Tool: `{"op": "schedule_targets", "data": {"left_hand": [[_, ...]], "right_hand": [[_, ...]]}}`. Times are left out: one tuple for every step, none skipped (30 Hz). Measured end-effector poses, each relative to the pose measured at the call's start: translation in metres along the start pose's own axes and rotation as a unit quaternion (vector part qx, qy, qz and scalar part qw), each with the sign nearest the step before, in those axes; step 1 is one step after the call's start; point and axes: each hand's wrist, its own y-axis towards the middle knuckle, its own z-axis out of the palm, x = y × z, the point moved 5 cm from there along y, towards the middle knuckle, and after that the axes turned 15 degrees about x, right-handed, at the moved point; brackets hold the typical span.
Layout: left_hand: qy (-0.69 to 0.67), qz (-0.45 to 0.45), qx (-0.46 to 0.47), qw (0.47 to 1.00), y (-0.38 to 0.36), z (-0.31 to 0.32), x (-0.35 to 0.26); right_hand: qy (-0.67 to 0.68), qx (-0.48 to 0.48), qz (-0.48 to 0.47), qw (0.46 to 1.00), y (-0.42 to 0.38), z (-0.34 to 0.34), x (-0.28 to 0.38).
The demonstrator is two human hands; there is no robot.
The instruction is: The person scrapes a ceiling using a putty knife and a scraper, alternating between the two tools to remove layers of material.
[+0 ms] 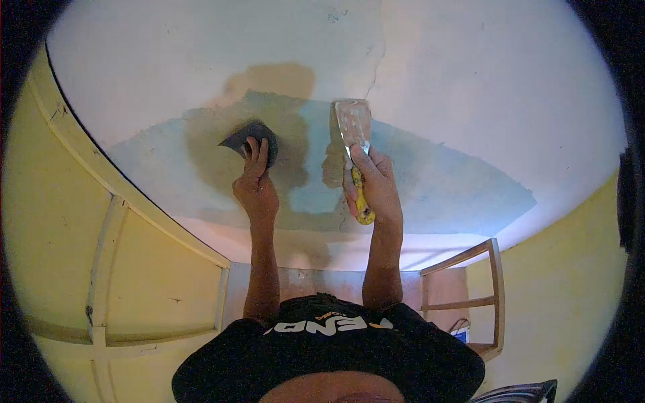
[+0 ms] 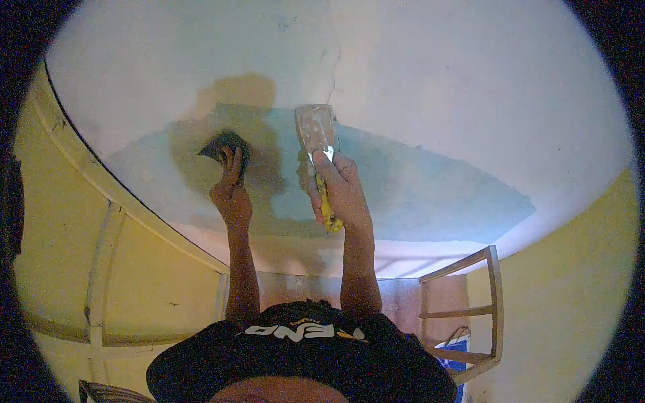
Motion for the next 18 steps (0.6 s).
{"op": "schedule_targets", "data": {"left_hand": [[-0.009, 0.007, 0.002, 1.0, -0.001, -0.002, 0.001], [-0.019, 0.016, 0.002, 1.0, -0.001, -0.003, 0.002], [-0.03, 0.024, -0.001, 0.999, 0.001, -0.003, 0.004], [-0.028, 0.022, -0.004, 0.999, 0.003, -0.002, 0.006], [-0.027, 0.017, -0.002, 1.0, 0.002, -0.002, 0.009], [-0.025, 0.011, 0.001, 1.0, 0.0, -0.001, 0.01], [-0.016, 0.007, 0.005, 1.0, -0.002, 0.0, 0.008], [-0.005, 0.005, 0.007, 1.0, -0.001, -0.001, 0.006], [0.005, 0.005, 0.006, 1.0, 0.001, -0.002, 0.004], [0.003, 0.009, -0.001, 1.0, 0.003, -0.002, 0.005], [0.001, 0.013, -0.003, 1.0, 0.003, -0.001, 0.007], [0.0, 0.014, -0.001, 1.0, 0.001, -0.001, 0.007], [0.01, 0.01, 0.004, 1.0, -0.002, -0.002, 0.005], [0.018, 0.008, 0.007, 1.0, -0.002, -0.003, 0.003], [0.023, 0.009, 0.008, 1.0, 0.001, -0.002, -0.001], [0.015, 0.003, 0.01, 1.0, 0.005, -0.002, 0.0], [0.008, -0.005, 0.013, 1.0, 0.004, -0.002, 0.003], [0.003, -0.015, 0.018, 1.0, 0.003, -0.002, 0.005]], "right_hand": [[0.003, 0.004, -0.006, 1.0, -0.002, 0.002, 0.0], [0.003, 0.009, -0.013, 1.0, -0.004, 0.003, 0.001], [0.001, 0.016, -0.02, 1.0, -0.003, 0.004, 0.003], [-0.002, 0.01, -0.013, 1.0, 0.001, 0.004, 0.003], [-0.003, 0.0, -0.002, 1.0, 0.002, 0.003, 0.002], [-0.004, -0.012, 0.01, 1.0, 0.0, 0.002, 0.0], [0.0, -0.019, 0.013, 1.0, -0.004, 0.0, -0.003], [0.004, -0.023, 0.015, 1.0, -0.008, -0.001, -0.004], [0.007, -0.026, 0.014, 1.0, -0.008, -0.001, -0.003], [0.014, -0.006, 0.006, 1.0, -0.004, 0.0, 0.0], [0.023, 0.01, -0.001, 1.0, -0.002, 0.002, 0.004], [0.036, 0.024, -0.007, 0.999, -0.003, 0.003, 0.004], [0.03, 0.012, 0.008, 0.999, -0.006, 0.001, 0.0], [0.023, 0.001, 0.021, 1.0, -0.008, -0.001, -0.003], [0.012, -0.009, 0.031, 0.999, -0.008, -0.004, -0.003], [0.001, -0.003, 0.014, 1.0, -0.004, -0.005, 0.0], [-0.01, 0.003, -0.001, 1.0, -0.002, -0.006, 0.0], [-0.017, 0.006, -0.013, 1.0, -0.001, -0.006, -0.001]]}}
